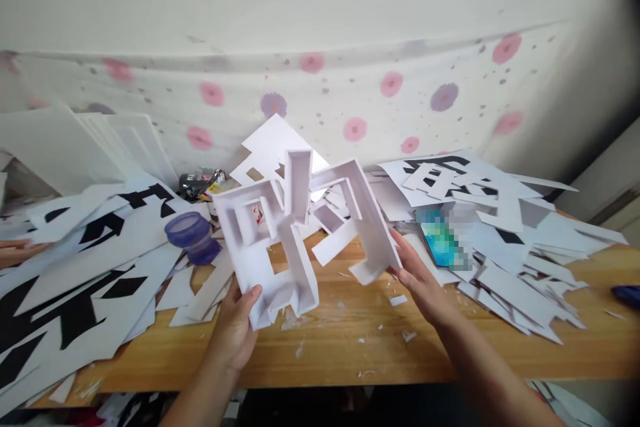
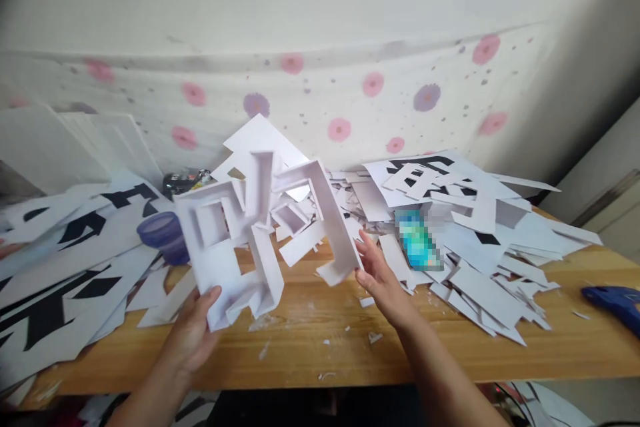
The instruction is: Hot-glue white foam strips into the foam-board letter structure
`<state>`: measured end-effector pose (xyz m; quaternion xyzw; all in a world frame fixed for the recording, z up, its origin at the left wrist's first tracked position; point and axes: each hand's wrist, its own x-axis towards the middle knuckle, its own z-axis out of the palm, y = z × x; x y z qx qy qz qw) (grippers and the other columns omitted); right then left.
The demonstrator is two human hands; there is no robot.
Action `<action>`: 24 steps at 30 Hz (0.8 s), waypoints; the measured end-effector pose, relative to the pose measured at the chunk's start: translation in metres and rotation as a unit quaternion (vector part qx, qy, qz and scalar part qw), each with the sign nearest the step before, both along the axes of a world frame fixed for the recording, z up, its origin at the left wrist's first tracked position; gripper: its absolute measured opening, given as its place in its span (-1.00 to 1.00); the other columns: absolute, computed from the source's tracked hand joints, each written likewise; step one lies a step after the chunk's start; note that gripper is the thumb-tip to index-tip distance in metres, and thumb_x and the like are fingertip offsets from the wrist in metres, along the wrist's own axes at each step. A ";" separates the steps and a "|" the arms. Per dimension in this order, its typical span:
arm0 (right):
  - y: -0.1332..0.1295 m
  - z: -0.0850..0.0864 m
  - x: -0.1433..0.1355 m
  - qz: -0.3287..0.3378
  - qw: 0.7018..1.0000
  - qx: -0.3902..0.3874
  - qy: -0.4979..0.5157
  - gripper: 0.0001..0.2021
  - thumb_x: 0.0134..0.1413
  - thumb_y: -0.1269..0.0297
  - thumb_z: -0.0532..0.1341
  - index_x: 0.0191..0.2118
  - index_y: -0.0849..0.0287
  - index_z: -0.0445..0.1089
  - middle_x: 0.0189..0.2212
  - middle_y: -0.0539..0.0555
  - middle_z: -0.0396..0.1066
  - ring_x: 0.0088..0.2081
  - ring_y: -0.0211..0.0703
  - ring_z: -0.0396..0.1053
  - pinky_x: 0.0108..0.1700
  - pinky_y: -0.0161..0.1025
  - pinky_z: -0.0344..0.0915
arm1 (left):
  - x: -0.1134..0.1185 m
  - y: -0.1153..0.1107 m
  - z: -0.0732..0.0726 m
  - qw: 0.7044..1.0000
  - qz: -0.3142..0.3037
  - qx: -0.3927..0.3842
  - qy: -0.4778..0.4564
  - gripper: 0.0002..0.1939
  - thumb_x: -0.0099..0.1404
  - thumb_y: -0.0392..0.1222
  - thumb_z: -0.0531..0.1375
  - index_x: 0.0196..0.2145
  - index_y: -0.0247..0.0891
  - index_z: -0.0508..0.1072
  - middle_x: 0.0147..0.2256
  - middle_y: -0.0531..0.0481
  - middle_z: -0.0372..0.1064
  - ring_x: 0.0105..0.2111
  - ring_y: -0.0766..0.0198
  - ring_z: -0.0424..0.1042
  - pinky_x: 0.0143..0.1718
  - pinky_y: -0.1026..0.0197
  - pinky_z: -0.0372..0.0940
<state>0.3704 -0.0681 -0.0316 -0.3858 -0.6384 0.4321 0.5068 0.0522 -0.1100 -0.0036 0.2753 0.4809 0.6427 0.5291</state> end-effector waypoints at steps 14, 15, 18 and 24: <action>-0.060 -0.020 0.004 -0.025 0.975 -0.197 0.095 -0.30 -0.04 -0.01 0.35 0.25 -0.06 0.25 0.24 0.10 0.26 0.24 0.19 0.21 0.21 0.12 0.18 | -0.001 -0.046 -0.014 0.987 -0.079 -0.124 0.057 -0.12 -0.01 0.03 0.43 0.22 -0.18 0.24 -0.05 -0.17 0.50 -0.12 -0.06 0.52 -0.16 0.09 0.45; -0.063 -0.020 0.003 -0.025 0.975 -0.204 0.090 -0.31 -0.04 -0.01 0.35 0.24 -0.07 0.26 0.24 0.10 0.27 0.23 0.19 0.22 0.21 0.13 0.19 | -0.003 -0.047 -0.013 0.987 -0.082 -0.121 0.061 -0.09 0.00 0.04 0.42 0.25 -0.14 0.19 -0.02 -0.16 0.49 -0.11 -0.06 0.51 -0.16 0.08 0.45; -0.073 -0.019 -0.002 -0.023 0.973 -0.224 0.058 -0.33 -0.04 -0.07 0.33 0.21 -0.03 0.30 0.18 0.14 0.35 0.19 0.23 0.28 0.16 0.18 0.25 | -0.010 -0.051 -0.012 0.987 -0.077 -0.107 0.088 -0.09 0.02 0.06 0.40 0.27 -0.07 0.16 0.04 -0.12 0.45 -0.05 -0.06 0.49 -0.09 0.06 0.44; -0.086 -0.012 -0.003 -0.029 0.976 -0.215 0.006 -0.37 -0.01 -0.15 0.28 0.16 0.02 0.38 0.17 0.16 0.36 0.18 0.26 0.29 0.16 0.19 0.25 | -0.024 -0.050 -0.020 0.977 -0.100 -0.105 0.156 -0.27 0.03 0.16 0.37 0.13 -0.15 0.40 0.03 -0.15 0.46 0.03 -0.12 0.43 0.00 0.02 0.40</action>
